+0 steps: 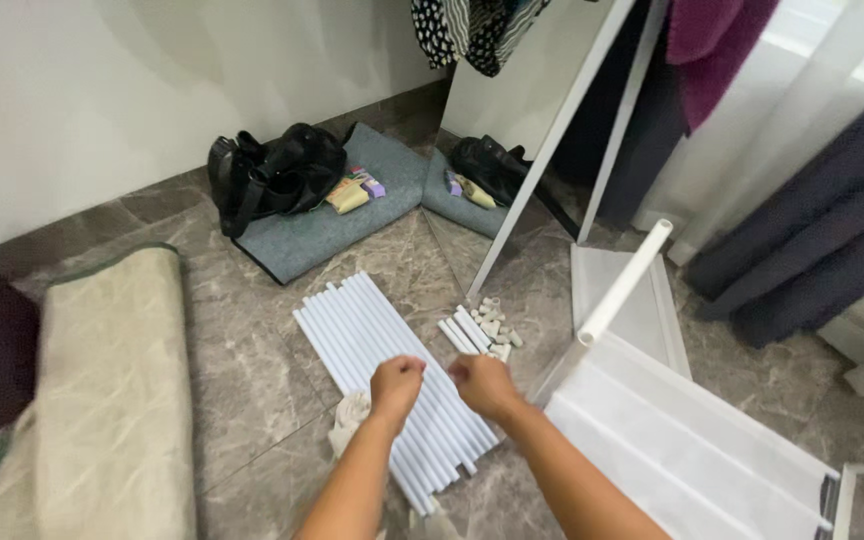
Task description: The person assembles a white plastic drying rack by inserting vertical poles into a mesh base and connecting them with horizontal crossbars. They handle the mesh base, poles, and connectors by hand, progressively building the frame on the floor.
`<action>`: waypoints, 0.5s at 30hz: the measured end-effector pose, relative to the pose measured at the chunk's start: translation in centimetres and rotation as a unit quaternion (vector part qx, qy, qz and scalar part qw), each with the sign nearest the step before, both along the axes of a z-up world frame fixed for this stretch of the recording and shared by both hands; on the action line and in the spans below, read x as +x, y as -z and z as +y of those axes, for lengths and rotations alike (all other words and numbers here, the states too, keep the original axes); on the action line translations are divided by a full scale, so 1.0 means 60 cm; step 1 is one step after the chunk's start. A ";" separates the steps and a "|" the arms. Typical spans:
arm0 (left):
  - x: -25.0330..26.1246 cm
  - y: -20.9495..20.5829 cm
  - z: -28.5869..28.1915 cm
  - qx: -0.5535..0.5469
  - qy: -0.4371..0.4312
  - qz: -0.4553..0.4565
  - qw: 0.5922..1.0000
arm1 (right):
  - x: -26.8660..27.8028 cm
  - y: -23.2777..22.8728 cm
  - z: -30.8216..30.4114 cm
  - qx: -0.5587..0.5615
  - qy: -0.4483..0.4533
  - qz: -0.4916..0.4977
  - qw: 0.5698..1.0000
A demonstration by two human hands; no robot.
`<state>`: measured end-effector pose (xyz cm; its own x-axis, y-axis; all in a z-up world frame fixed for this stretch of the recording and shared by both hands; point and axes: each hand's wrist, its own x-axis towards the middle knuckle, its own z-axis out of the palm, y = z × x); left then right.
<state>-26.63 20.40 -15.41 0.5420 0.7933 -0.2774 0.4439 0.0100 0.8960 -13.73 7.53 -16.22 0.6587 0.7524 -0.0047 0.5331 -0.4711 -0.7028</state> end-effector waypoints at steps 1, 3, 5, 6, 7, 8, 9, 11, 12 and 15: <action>0.003 0.031 0.013 -0.027 -0.016 0.001 1.000 | 0.009 0.039 0.011 -0.015 0.010 0.018 1.000; 0.018 0.086 0.035 -0.116 -0.033 0.007 0.993 | 0.030 0.114 0.033 -0.063 0.028 0.010 0.998; 0.042 0.128 0.064 -0.174 -0.050 0.000 0.983 | 0.053 0.178 0.061 -0.097 0.045 0.006 0.994; 0.054 0.147 0.077 -0.188 -0.058 -0.010 0.980 | 0.065 0.206 0.075 -0.107 0.054 0.005 0.993; 0.065 0.168 0.086 -0.203 -0.065 -0.020 0.977 | 0.073 0.235 0.086 -0.119 0.065 0.003 0.991; 0.078 0.188 0.097 -0.221 -0.081 -0.031 0.971 | 0.082 0.261 0.097 -0.117 0.070 -0.002 0.991; 0.092 0.205 0.106 -0.239 -0.097 -0.040 0.965 | 0.090 0.283 0.106 -0.116 0.074 -0.006 0.990; 0.116 0.238 0.116 -0.260 -0.118 -0.050 0.957 | 0.105 0.320 0.122 -0.134 0.080 -0.009 0.988; 0.124 0.254 0.115 -0.263 -0.123 -0.051 0.956 | 0.112 0.335 0.130 -0.153 0.082 -0.008 0.985; 0.145 0.294 0.105 -0.294 -0.148 -0.042 0.943 | 0.131 0.370 0.142 -0.170 0.094 0.006 0.981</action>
<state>-17.91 26.70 -33.05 0.3605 0.6361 -0.6823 0.2714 0.6283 0.7291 -5.87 16.03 -38.43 0.7845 0.5707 -0.2428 0.4063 -0.7687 -0.4941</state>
